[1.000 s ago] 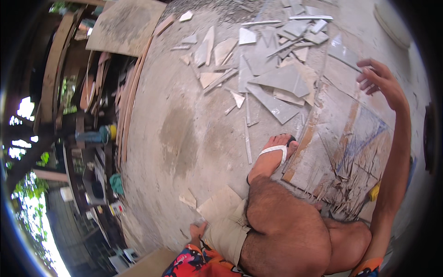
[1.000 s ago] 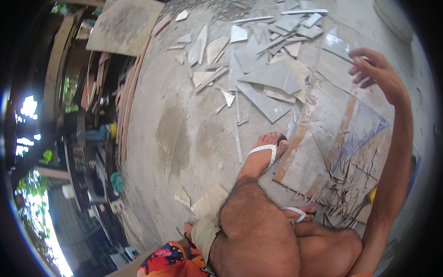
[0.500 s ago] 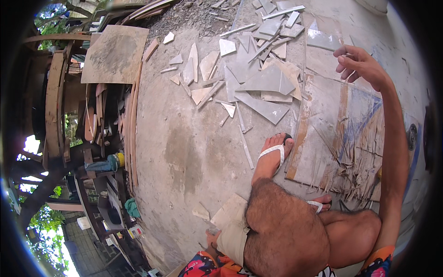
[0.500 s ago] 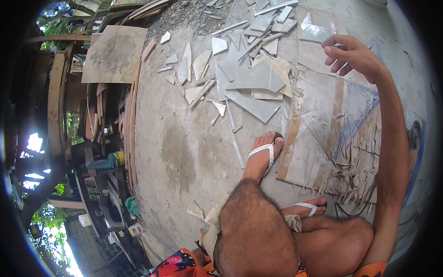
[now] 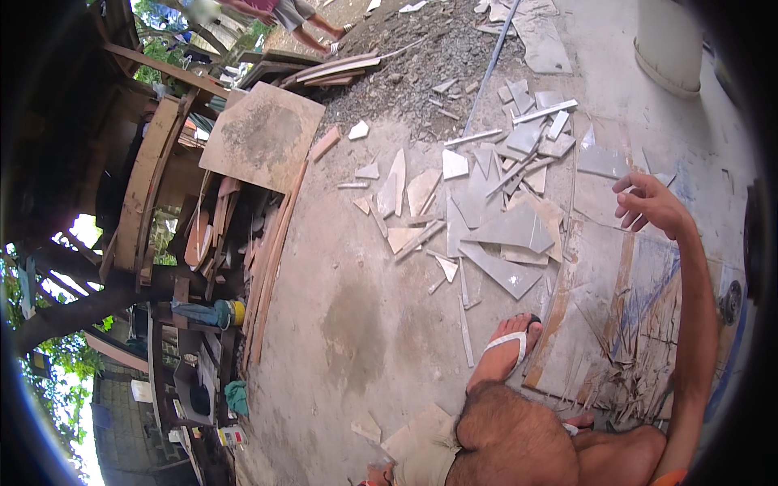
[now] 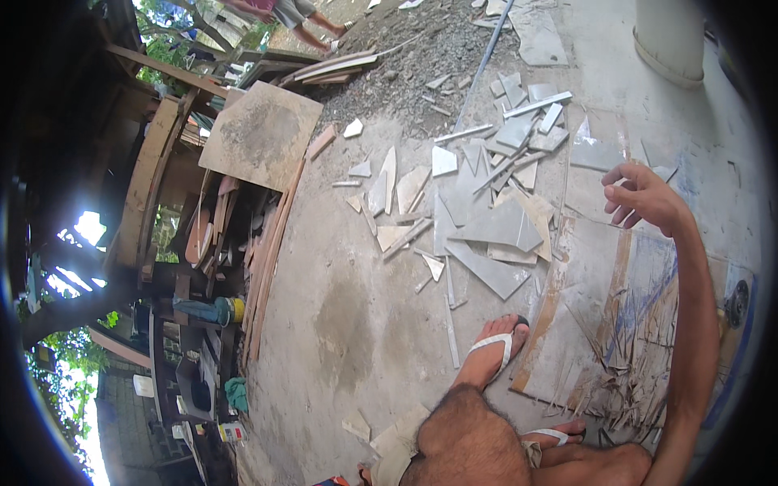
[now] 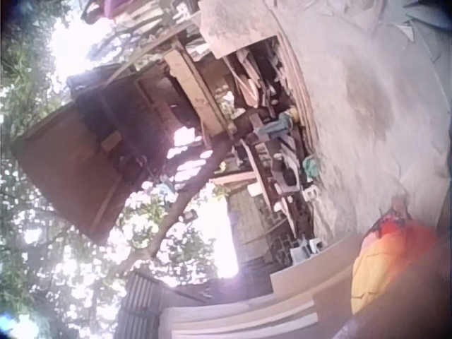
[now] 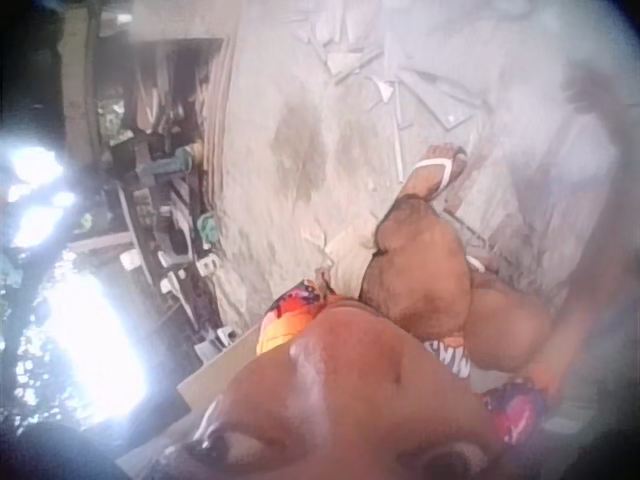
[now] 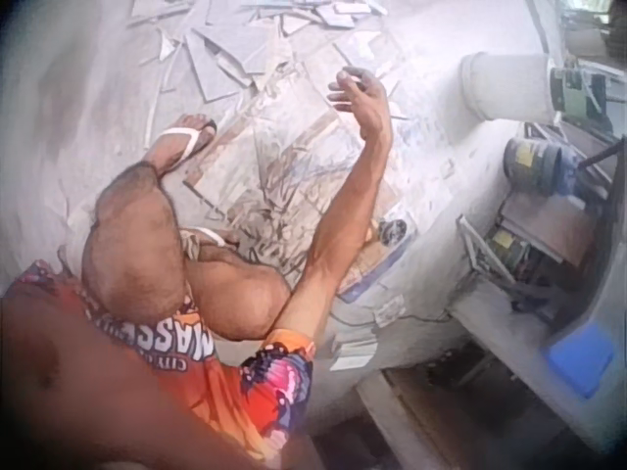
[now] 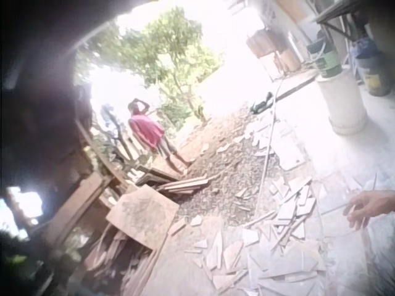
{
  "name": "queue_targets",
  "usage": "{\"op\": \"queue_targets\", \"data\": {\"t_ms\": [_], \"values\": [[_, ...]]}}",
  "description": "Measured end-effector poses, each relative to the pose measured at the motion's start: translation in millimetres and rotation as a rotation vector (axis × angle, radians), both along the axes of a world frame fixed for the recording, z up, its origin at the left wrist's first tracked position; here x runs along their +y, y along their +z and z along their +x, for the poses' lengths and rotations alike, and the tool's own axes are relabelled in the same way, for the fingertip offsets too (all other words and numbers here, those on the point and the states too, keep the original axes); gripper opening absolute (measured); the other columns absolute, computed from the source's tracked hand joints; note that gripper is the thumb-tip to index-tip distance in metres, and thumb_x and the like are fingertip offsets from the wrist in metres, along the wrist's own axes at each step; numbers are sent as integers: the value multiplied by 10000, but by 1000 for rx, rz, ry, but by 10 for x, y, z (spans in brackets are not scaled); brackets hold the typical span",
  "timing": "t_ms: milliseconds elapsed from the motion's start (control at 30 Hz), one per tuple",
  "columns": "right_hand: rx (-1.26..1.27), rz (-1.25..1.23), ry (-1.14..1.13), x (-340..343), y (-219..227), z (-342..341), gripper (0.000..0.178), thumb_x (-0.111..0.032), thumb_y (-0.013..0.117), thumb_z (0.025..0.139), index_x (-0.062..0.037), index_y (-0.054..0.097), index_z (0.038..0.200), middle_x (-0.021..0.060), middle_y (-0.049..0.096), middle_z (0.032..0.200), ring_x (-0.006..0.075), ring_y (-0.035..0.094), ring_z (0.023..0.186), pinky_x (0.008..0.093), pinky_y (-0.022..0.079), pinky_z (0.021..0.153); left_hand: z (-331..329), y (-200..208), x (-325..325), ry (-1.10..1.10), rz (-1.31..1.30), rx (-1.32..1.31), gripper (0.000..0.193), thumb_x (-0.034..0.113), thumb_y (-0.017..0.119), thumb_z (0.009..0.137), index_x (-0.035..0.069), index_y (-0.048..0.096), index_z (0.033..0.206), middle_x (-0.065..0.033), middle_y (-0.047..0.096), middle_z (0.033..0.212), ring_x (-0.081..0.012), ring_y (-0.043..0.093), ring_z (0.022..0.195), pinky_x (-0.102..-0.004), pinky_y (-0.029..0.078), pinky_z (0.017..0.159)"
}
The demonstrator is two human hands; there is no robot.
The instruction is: The person uses a handheld angle grinder to cut rectangular ceramic tiles on a cluttered floor. They repeatedly position the tile, cut along a line, and set the cut pieces aside among other debris.
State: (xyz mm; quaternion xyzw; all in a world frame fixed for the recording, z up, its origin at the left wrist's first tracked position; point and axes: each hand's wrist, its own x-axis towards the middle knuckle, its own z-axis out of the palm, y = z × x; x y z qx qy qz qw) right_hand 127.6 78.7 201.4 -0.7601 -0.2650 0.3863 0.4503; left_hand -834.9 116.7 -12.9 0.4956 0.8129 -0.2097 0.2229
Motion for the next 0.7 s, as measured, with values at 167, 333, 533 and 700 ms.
{"op": "queue_targets", "data": {"t_ms": [167,333,533,700], "values": [[-19,-86,42,55,69,196,368,-269,705,1028,-7,628,1274,131,743,921,202,736,732,352,601,616,14,-98,125,-31,13,14,1202,659,865,748,-133,401,1524,-407,597,1390,-523,590,1311,-527,495,1103],[-80,-107,13,-120,217,395,356,-255,687,1023,26,649,1238,162,747,946,229,750,749,363,607,621,82,-4,438,-125,27,54,1201,659,860,754,-134,395,1526,-410,598,1378,-529,589,1300,-535,494,1100],[-122,-85,-54,-538,259,424,373,-271,696,1021,22,655,1250,149,751,912,225,750,760,358,609,633,104,310,1005,-419,114,111,1199,659,854,760,-135,389,1529,-415,600,1365,-535,588,1288,-544,492,1096],[-36,-40,-39,-914,-95,174,420,-264,712,1012,19,635,1313,154,764,938,208,750,781,340,592,636,905,675,2140,-884,143,68,1280,687,838,757,-131,301,1582,-397,609,1276,-524,598,1187,-555,497,1035]]}}
